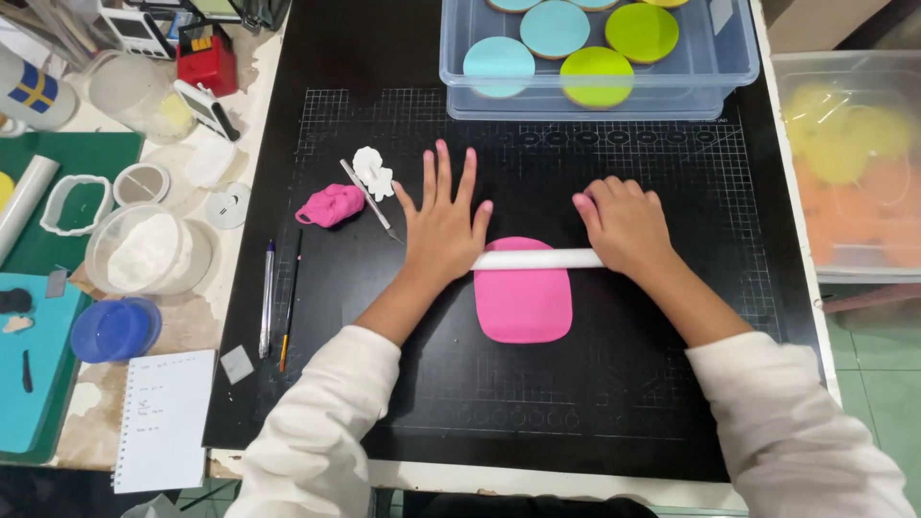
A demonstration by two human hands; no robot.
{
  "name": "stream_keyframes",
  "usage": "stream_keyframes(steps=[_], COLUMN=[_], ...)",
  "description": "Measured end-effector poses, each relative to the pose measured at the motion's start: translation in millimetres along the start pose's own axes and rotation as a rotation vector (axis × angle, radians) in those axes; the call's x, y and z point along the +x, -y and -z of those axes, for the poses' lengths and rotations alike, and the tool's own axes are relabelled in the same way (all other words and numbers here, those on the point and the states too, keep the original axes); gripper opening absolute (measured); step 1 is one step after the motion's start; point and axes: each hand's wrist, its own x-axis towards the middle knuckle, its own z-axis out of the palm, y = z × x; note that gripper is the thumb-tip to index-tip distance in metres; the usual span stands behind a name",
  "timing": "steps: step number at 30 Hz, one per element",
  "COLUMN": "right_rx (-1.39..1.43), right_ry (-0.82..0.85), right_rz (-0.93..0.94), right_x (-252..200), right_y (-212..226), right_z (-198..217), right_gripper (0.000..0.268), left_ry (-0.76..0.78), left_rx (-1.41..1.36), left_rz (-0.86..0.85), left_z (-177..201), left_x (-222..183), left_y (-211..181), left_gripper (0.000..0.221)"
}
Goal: Kneading a piece of pink fondant and rolling it flat using a rolling pin on a work mat.
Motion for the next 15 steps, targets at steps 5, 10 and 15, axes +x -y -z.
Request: stream_keyframes(steps=[5, 10, 15], right_rx=[-0.027, -0.026, -0.073], right_ry=[-0.416, -0.899, -0.332], right_rz=[0.116, 0.436, 0.615], right_x=[40.5, 62.7, -8.2], right_y=[-14.7, -17.9, 4.8], right_z=[-4.8, 4.4, 37.0], right_gripper=[0.055, 0.047, 0.048], left_ry=[-0.151, -0.568, -0.382], left_rx=[0.066, 0.327, 0.043], left_rz=[-0.019, -0.155, -0.875], left_z=[-6.0, -13.5, -23.6], left_x=[38.2, 52.6, -24.8], left_y=[11.7, 19.4, -8.7], left_gripper=[0.065, 0.058, 0.042])
